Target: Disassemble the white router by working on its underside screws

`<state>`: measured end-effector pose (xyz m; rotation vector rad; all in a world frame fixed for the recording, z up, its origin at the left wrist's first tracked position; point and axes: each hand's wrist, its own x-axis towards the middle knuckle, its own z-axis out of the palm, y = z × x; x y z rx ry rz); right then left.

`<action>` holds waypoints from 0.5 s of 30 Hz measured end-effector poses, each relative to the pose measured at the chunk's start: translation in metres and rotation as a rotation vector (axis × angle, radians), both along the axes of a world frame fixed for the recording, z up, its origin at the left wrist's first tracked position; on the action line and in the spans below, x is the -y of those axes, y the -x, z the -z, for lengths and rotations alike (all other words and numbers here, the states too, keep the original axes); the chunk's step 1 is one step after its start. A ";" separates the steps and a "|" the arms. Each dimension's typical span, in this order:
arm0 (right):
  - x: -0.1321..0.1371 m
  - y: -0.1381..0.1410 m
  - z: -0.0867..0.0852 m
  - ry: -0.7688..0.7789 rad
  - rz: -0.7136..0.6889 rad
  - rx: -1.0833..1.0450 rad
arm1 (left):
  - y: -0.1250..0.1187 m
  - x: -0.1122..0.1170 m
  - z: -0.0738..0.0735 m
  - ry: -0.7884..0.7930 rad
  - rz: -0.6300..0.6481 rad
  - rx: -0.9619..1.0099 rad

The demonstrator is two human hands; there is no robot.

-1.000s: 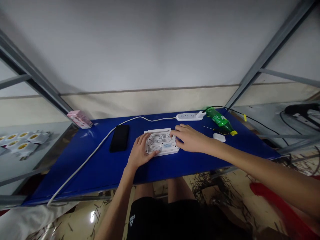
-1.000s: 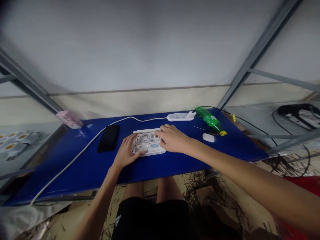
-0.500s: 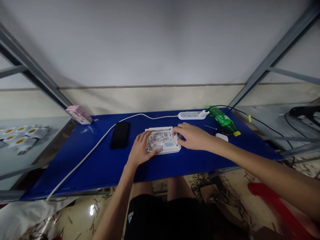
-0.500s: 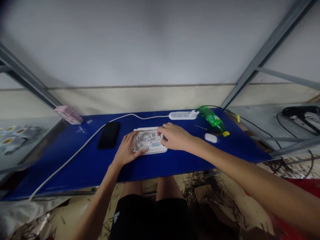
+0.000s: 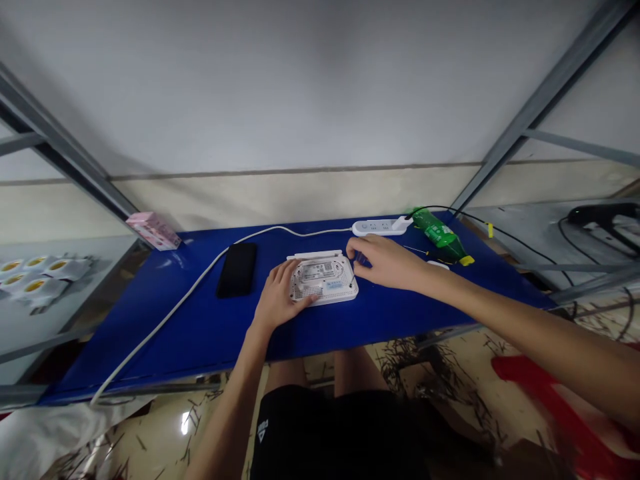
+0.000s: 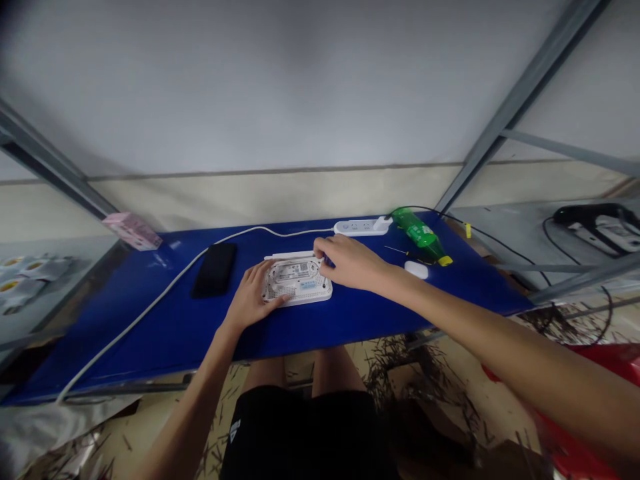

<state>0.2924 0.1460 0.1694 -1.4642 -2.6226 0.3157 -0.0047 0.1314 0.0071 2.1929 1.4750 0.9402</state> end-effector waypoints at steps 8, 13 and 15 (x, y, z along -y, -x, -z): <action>-0.002 -0.006 -0.012 -0.049 -0.014 -0.083 | 0.003 -0.001 0.006 -0.080 0.008 -0.061; 0.003 -0.003 -0.008 -0.031 -0.019 -0.255 | -0.016 0.017 0.007 -0.365 -0.072 -0.041; 0.006 0.000 -0.008 -0.010 -0.024 -0.323 | -0.031 0.027 0.003 -0.427 -0.060 -0.025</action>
